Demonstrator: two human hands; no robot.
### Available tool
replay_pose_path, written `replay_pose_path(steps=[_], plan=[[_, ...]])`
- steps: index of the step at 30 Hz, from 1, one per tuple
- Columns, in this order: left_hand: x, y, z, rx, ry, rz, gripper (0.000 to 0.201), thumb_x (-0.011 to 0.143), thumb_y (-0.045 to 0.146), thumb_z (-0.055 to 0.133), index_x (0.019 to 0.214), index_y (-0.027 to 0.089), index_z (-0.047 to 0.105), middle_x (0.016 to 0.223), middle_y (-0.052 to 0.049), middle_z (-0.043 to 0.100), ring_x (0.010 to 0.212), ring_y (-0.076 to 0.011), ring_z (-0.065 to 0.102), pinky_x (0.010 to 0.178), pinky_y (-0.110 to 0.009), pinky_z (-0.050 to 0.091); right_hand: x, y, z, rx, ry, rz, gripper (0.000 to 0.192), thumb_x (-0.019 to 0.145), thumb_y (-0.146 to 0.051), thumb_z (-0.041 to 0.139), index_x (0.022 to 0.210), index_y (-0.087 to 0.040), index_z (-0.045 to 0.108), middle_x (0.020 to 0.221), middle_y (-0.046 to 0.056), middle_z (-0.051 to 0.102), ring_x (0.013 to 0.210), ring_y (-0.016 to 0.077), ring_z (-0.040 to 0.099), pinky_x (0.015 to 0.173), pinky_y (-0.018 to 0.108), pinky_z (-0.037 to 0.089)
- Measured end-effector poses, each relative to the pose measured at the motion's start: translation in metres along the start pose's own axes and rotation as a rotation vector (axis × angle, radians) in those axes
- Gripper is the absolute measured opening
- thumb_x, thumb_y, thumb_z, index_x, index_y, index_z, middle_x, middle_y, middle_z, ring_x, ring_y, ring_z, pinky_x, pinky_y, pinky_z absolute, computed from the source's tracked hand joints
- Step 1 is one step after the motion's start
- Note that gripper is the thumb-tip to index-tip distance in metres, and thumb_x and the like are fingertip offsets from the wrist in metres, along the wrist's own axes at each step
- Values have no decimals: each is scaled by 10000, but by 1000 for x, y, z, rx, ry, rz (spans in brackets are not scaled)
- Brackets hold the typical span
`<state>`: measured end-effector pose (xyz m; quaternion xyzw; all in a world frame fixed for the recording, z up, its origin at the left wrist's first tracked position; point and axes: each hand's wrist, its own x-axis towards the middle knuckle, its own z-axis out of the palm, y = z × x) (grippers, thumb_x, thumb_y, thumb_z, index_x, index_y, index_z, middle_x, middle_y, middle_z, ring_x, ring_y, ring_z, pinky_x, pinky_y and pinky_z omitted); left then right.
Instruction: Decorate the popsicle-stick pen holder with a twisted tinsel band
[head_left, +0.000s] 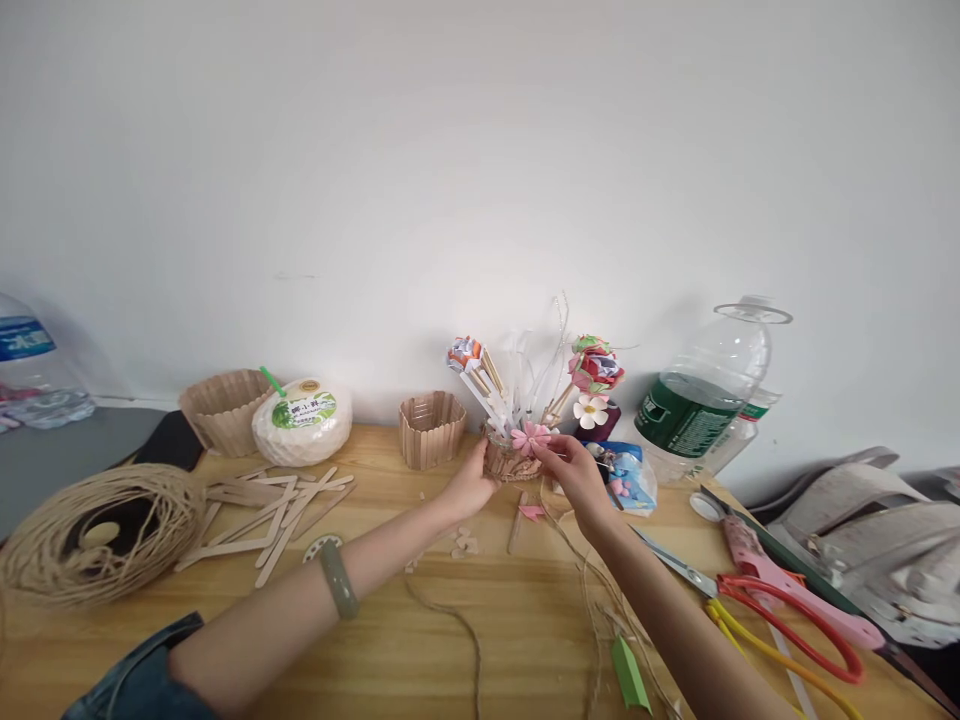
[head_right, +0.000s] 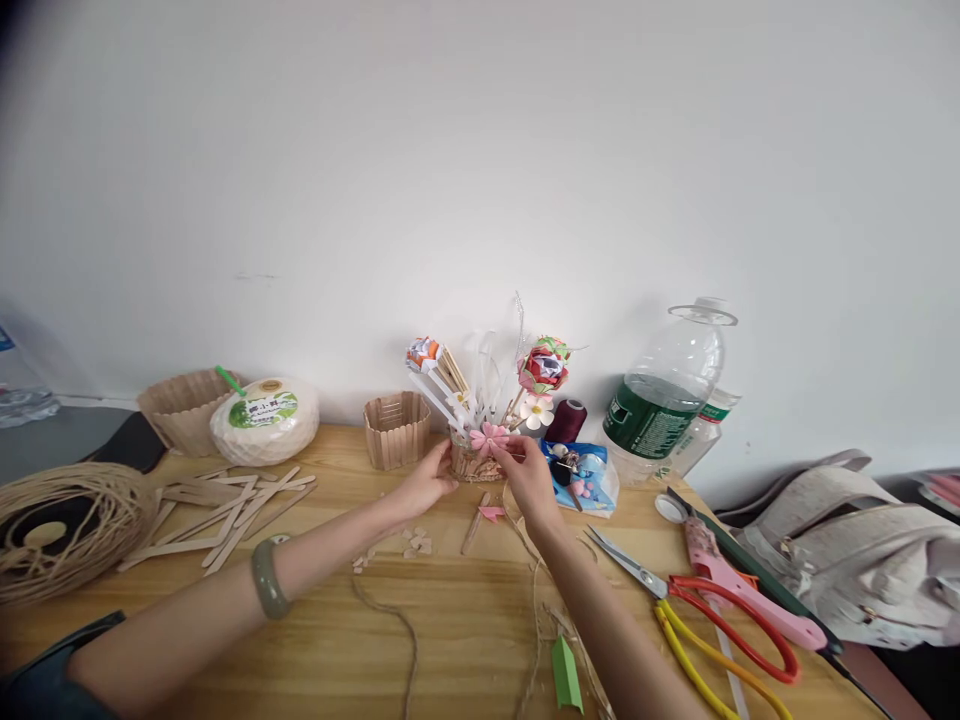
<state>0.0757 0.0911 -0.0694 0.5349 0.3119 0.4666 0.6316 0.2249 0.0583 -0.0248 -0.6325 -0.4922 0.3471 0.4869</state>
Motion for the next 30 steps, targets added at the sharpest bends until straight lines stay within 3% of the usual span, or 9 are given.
replay_pose_path(steps=[4,7,10,15,19,23,27,30], plan=[[-1,1,-3,12,-1,-51,578,635,-19,627,1159,198,521,1240,-103,539,1180,-269,459,1034,-436,297,2,0,-6,28,-32,19,230,872,-276,525,1055,-139,555,1027,54,596,855,166,599,727,356,508],[-3,-2,-4,44,45,-107,348,785,153,599,1126,168,531,1206,-98,534,1105,-244,504,957,-462,379,1,-2,-9,25,-40,36,200,869,-278,528,1001,-133,568,969,41,603,804,150,597,694,333,505],[-9,-4,-4,70,105,-183,273,861,267,515,1112,160,531,1175,-87,530,1027,-221,537,869,-444,448,1,-6,-13,18,-8,28,138,844,-268,545,851,-136,581,827,6,585,723,128,560,624,278,466],[-29,5,-1,24,168,-287,215,837,233,545,1037,154,563,1147,-82,541,1035,-219,521,883,-436,427,-4,-13,-17,66,36,-71,106,739,-261,557,665,-190,532,693,-18,512,685,134,489,549,223,377],[-44,27,8,-119,149,-329,164,680,69,619,823,149,617,977,-85,618,1003,-230,536,891,-374,395,-18,-13,-14,117,-57,-170,114,745,-309,538,725,-199,517,696,-3,529,653,143,512,559,239,413],[-55,46,19,-293,61,-371,123,698,169,587,814,140,616,896,-76,646,842,-189,611,808,-300,425,-40,-8,-6,74,-132,-315,136,765,-325,568,766,-201,511,756,12,567,689,153,555,608,265,460],[-64,57,24,-377,-4,-468,347,825,436,427,839,131,593,839,-92,647,708,-173,623,675,-283,443,-57,-4,-1,-42,-157,-509,97,810,-297,545,777,-208,529,805,28,574,752,168,569,644,289,478],[-69,64,25,-412,-15,-496,487,817,566,373,850,129,585,795,-84,639,661,-159,613,646,-270,441,-63,-1,-3,-162,-106,-657,34,827,-208,525,803,-214,549,844,39,575,818,179,560,699,314,468]])
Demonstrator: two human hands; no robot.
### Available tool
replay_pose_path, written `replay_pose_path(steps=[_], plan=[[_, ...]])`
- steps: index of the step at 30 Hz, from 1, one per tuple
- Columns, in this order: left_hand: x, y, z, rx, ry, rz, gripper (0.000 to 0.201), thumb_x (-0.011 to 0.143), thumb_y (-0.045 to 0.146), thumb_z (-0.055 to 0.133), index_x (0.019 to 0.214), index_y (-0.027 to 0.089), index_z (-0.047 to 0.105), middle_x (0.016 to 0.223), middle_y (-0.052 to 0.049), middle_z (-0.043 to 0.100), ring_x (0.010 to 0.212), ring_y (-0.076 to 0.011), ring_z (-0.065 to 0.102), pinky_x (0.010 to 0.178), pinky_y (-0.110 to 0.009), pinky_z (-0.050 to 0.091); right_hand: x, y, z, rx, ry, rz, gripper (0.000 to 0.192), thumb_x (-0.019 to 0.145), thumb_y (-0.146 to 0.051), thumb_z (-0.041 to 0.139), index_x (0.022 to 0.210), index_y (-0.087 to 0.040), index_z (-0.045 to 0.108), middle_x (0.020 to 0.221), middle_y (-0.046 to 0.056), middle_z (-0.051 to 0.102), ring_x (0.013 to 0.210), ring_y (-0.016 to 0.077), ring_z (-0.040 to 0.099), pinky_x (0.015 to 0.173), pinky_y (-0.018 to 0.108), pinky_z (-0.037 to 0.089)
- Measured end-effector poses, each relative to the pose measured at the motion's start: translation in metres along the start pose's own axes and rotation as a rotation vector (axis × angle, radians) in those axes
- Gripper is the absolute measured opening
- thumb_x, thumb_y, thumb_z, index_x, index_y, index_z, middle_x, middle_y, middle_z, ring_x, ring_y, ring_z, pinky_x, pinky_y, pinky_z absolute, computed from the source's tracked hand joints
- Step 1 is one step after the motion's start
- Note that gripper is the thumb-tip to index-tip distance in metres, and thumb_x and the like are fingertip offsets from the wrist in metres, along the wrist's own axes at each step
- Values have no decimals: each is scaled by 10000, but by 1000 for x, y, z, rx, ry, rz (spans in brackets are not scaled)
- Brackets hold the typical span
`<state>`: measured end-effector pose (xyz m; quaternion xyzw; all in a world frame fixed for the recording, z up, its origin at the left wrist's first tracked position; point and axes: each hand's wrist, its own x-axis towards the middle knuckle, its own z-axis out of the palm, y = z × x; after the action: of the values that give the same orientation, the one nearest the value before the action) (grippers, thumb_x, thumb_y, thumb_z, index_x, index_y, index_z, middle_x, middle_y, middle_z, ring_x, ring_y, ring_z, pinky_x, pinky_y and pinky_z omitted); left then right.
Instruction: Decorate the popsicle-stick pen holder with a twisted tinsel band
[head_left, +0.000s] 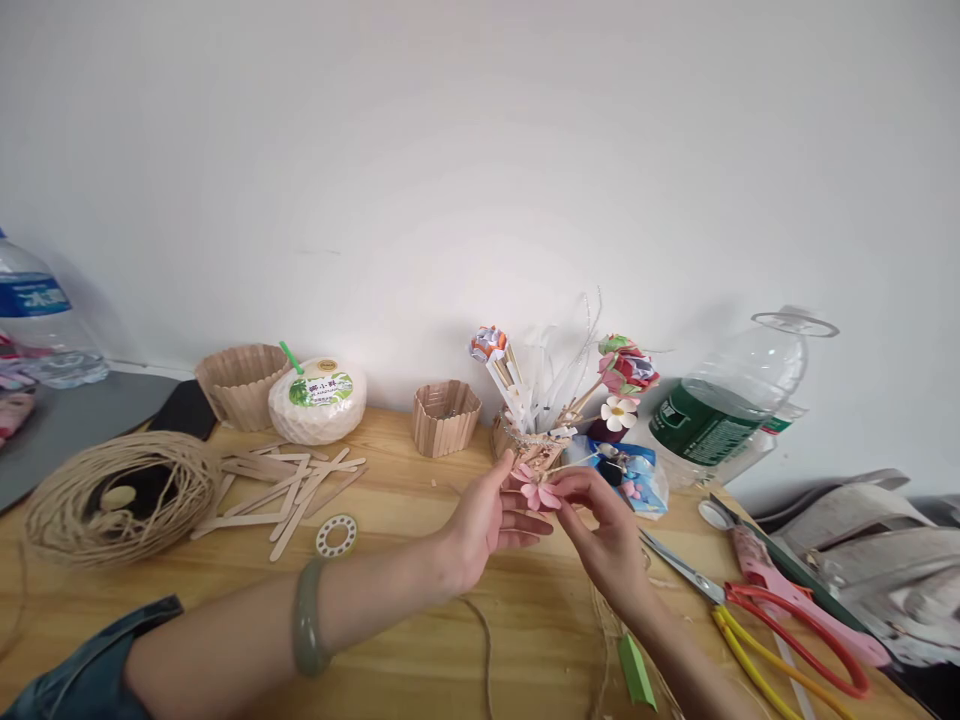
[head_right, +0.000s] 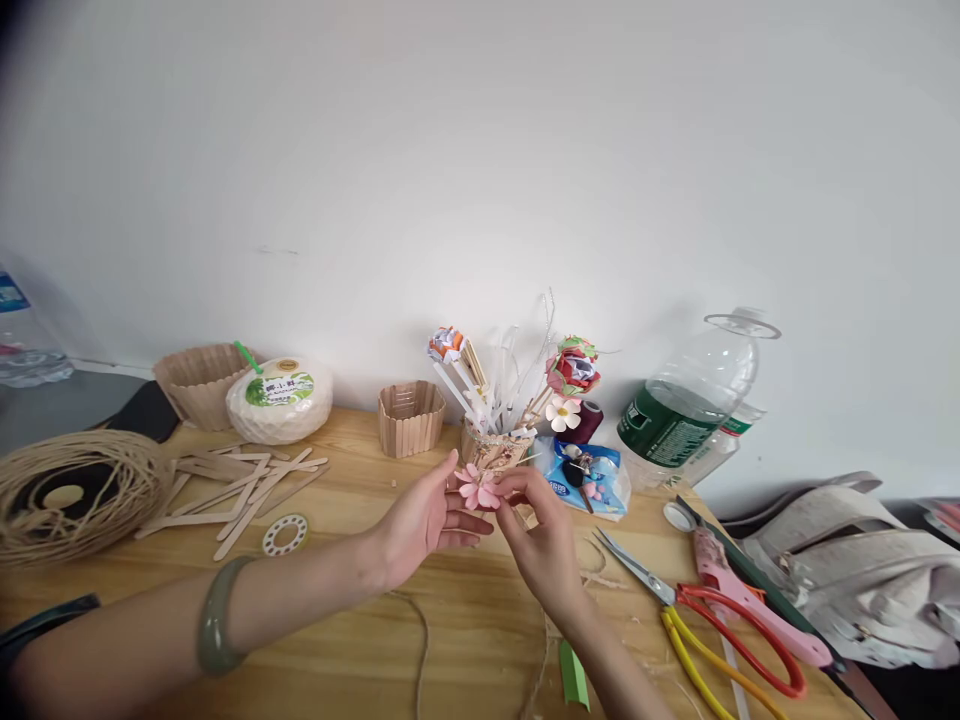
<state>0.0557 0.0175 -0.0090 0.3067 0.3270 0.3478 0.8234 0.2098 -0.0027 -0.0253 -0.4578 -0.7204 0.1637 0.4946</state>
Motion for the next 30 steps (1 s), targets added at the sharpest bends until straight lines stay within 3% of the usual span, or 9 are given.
replay_pose_path(steps=[2,5,9,14,18,19,21,25,30], plan=[[-5,3,1,17,-15,20,458,790,550,445,829,121,601,768,-77,636,661,-148,606,653,-257,439,-2,-1,-2,-96,3,-82,67,818,-158,529,819,-216,562,842,40,582,817,180,560,696,318,465],[-10,5,3,85,-12,91,252,726,357,599,769,110,623,753,-64,637,683,-129,599,687,-236,438,-6,-3,-6,-228,-5,-180,139,810,-112,528,873,-223,583,865,43,593,838,182,566,713,325,469],[-13,4,6,157,32,173,139,693,236,625,736,104,634,750,-57,638,701,-121,591,698,-228,438,-14,-10,-8,-416,63,-276,174,793,-90,552,918,-210,571,899,56,589,852,185,571,692,312,476],[-17,0,14,269,59,296,164,733,260,595,705,106,644,712,-47,632,709,-131,585,725,-251,448,-25,-18,-9,-623,309,-428,251,725,-70,637,898,-194,504,820,40,540,736,172,544,623,296,455],[-17,0,16,374,92,389,129,725,236,603,704,121,658,659,-25,622,661,-130,556,671,-244,437,-26,-29,-14,-821,630,-629,534,609,-118,761,1029,-202,441,861,44,459,751,186,504,610,298,453],[-18,0,16,420,114,428,114,725,224,600,709,129,661,667,-23,629,672,-133,557,666,-241,432,-26,-32,-16,-866,657,-671,573,592,-131,778,1047,-210,439,865,43,456,754,188,501,610,299,448],[-19,0,16,551,160,526,108,739,211,581,749,146,667,706,-24,651,695,-143,566,664,-241,434,-26,-40,-19,-960,561,-692,522,621,-177,770,1047,-208,470,868,51,500,762,195,518,623,307,440],[-25,-7,17,744,156,681,154,777,216,537,836,149,663,786,-44,666,713,-153,595,663,-247,475,-28,-46,-19,-912,156,-536,246,791,-147,614,1024,-150,536,833,75,635,742,185,577,644,304,449],[-28,-17,16,777,36,734,159,766,195,554,888,144,644,880,-60,630,827,-168,598,763,-259,486,-34,-45,-7,-677,183,-347,115,848,-108,511,933,-161,567,757,68,656,682,170,598,610,283,474]])
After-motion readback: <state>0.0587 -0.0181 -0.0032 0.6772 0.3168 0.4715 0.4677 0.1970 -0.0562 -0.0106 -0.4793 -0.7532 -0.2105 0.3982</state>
